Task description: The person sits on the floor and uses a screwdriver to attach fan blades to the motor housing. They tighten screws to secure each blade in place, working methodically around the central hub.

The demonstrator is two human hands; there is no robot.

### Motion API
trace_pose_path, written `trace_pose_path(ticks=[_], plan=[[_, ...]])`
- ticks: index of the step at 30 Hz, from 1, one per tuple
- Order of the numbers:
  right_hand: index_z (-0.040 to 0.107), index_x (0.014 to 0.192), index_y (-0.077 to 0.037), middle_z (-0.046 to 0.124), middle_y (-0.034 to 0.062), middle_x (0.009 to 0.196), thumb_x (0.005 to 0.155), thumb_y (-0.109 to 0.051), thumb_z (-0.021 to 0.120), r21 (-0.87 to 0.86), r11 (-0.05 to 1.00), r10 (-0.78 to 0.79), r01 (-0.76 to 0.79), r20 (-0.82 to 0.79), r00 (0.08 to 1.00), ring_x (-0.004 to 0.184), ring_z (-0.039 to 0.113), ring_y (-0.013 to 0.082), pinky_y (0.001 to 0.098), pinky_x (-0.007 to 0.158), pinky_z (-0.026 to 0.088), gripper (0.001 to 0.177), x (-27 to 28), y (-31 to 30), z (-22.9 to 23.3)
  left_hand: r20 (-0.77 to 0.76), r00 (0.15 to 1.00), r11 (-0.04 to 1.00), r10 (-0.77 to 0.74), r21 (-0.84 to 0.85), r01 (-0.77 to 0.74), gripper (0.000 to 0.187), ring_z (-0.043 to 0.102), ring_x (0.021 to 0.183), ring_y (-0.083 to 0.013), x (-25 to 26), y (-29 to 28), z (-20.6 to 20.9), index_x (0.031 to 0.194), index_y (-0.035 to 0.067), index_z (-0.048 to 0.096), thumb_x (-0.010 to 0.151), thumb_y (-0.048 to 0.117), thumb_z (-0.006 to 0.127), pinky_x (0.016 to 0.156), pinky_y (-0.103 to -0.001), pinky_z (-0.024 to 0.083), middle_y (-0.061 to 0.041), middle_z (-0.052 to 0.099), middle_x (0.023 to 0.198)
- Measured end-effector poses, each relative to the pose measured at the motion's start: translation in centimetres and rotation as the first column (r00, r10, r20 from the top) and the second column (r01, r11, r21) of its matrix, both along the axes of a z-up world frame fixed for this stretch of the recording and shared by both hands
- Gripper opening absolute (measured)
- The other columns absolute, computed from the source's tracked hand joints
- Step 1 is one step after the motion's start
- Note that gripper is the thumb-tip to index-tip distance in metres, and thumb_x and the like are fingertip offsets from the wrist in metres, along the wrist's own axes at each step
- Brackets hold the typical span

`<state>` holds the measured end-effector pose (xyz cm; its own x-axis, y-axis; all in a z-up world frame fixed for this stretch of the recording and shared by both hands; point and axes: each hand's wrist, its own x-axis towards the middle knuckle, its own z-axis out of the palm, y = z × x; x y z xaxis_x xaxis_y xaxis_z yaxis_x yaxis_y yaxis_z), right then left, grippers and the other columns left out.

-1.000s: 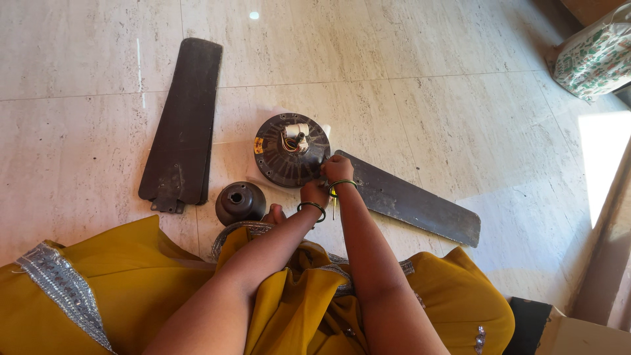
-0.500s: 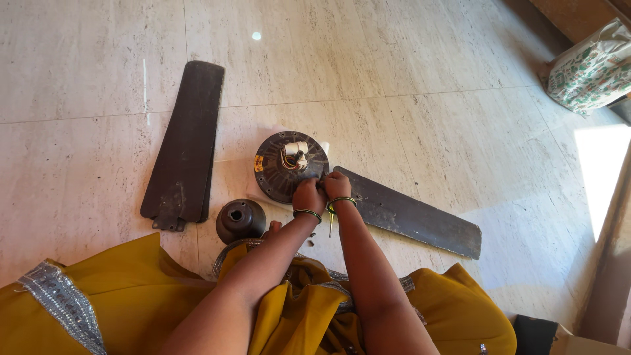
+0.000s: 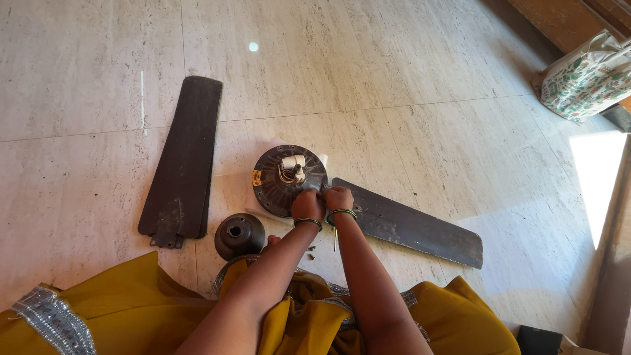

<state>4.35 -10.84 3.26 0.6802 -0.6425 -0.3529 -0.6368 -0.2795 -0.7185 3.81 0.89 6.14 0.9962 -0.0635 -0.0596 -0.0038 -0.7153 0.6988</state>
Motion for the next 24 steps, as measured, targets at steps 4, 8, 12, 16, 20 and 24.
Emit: trace_pose_path(ticks=[4,8,12,16,20,24], plan=[[0.082,0.088,-0.009,0.078,0.0189,0.092,0.072,-0.021,0.077,-0.009,0.999,-0.048,0.048,0.004,0.999,0.091,0.077,0.0317,0.0396,0.083,0.058,0.02,0.1,0.2,0.0,0.02,1.0,1.0,-0.014,0.02,0.013,0.015,0.071,0.09,-0.0377,-0.3,0.1,0.5,0.09,0.015,0.078,0.087,0.023,0.065,0.077,-0.05,0.057,-0.012,0.074,0.102],[0.082,0.086,-0.007,0.078,0.0201,0.092,0.071,-0.02,0.079,-0.017,0.998,-0.056,0.055,-0.014,0.998,0.091,0.077,0.0328,0.0398,0.084,0.058,0.021,-0.1,0.8,0.2,0.025,0.999,0.998,-0.029,0.06,0.028,0.017,0.072,0.09,-0.0373,-0.4,0.3,0.4,0.091,0.016,0.078,0.089,0.024,0.063,0.076,-0.05,0.057,-0.011,0.074,0.102],[0.081,0.087,-0.006,0.077,0.0209,0.092,0.071,-0.022,0.082,-0.033,0.999,-0.04,0.039,-0.018,0.999,0.091,0.075,0.0344,0.0409,0.084,0.057,0.023,-0.2,0.9,0.5,0.051,0.998,0.997,-0.043,0.066,0.04,0.017,0.072,0.092,-0.0358,-0.1,0.2,0.0,0.09,0.017,0.079,0.089,0.024,0.064,0.077,-0.048,0.058,-0.011,0.075,0.1],[0.081,0.087,-0.006,0.078,0.0206,0.091,0.071,-0.016,0.077,0.016,0.997,-0.072,0.072,0.0,0.997,0.089,0.077,0.0331,0.0407,0.082,0.058,0.02,0.2,0.6,0.4,0.075,0.997,1.0,-0.027,-0.011,0.028,0.015,0.072,0.09,-0.0352,-0.1,0.3,-0.6,0.09,0.017,0.078,0.087,0.023,0.065,0.076,-0.048,0.057,-0.009,0.075,0.101],[0.079,0.087,-0.002,0.079,0.021,0.09,0.07,-0.016,0.078,0.097,0.994,-0.051,0.055,-0.048,0.998,0.088,0.079,0.033,0.0422,0.079,0.059,0.022,0.2,0.4,0.1,0.055,0.996,0.998,-0.065,0.0,0.065,0.014,0.072,0.09,-0.0338,-0.2,0.6,-1.3,0.09,0.019,0.078,0.087,0.022,0.065,0.075,-0.047,0.057,-0.008,0.075,0.1],[0.08,0.087,0.0,0.077,0.0225,0.091,0.076,-0.019,0.075,0.003,0.999,-0.038,0.038,-0.067,0.997,0.088,0.076,0.0354,0.0416,0.08,0.057,0.022,0.4,0.4,0.5,0.064,0.996,0.998,-0.059,0.025,0.058,0.014,0.072,0.09,-0.0333,0.2,0.1,-1.7,0.089,0.02,0.079,0.087,0.021,0.065,0.075,-0.047,0.057,-0.008,0.075,0.099]])
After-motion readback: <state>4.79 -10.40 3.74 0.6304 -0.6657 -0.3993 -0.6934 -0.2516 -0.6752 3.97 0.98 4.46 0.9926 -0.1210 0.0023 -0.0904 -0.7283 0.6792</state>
